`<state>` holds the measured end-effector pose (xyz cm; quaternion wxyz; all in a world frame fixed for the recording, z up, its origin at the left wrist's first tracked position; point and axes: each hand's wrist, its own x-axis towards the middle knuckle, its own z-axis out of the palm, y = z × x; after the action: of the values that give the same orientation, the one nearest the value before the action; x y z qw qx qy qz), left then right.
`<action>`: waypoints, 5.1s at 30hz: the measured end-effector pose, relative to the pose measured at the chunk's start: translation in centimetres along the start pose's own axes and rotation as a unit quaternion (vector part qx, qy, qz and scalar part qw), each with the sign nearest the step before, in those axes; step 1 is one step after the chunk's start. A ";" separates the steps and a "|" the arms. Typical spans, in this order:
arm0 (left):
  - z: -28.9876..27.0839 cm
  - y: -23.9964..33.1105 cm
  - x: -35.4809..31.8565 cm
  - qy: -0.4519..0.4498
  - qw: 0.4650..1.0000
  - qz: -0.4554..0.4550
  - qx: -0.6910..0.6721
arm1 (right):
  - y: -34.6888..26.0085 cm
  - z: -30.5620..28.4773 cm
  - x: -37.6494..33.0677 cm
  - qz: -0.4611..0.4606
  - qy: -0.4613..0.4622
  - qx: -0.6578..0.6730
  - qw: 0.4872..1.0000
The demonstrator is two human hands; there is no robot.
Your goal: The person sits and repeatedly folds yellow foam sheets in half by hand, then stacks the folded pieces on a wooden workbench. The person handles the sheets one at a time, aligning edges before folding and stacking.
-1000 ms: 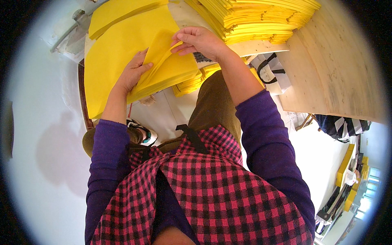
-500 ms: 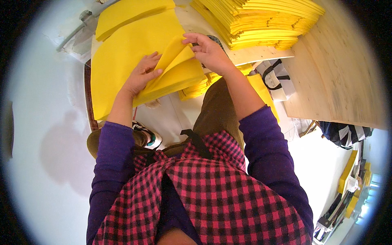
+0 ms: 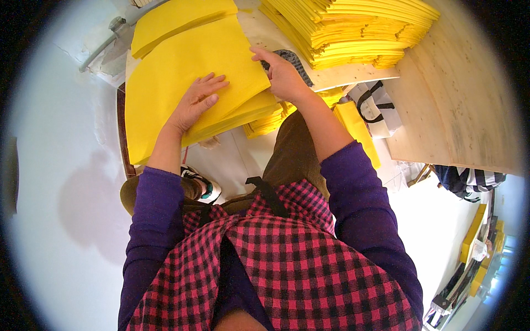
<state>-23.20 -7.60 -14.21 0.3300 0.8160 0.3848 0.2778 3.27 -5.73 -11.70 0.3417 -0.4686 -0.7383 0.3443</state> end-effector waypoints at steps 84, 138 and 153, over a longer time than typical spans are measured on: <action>-8.2 -4.8 -16.4 0.427 0.832 -0.338 -0.107 | 2.6 2.8 2.9 0.104 0.074 -0.026 0.991; -3.9 2.8 -8.7 0.300 0.935 -0.034 0.185 | -2.7 9.2 1.9 -0.037 -0.091 -0.421 0.902; -3.1 -0.8 -6.7 0.116 0.884 -0.278 0.359 | -2.9 9.1 1.6 -0.033 -0.092 -0.422 0.901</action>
<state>-29.46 -11.59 -14.21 0.0314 0.7000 0.7048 0.1107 -6.10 -6.87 -13.80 0.0534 -0.5108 -0.8575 0.0306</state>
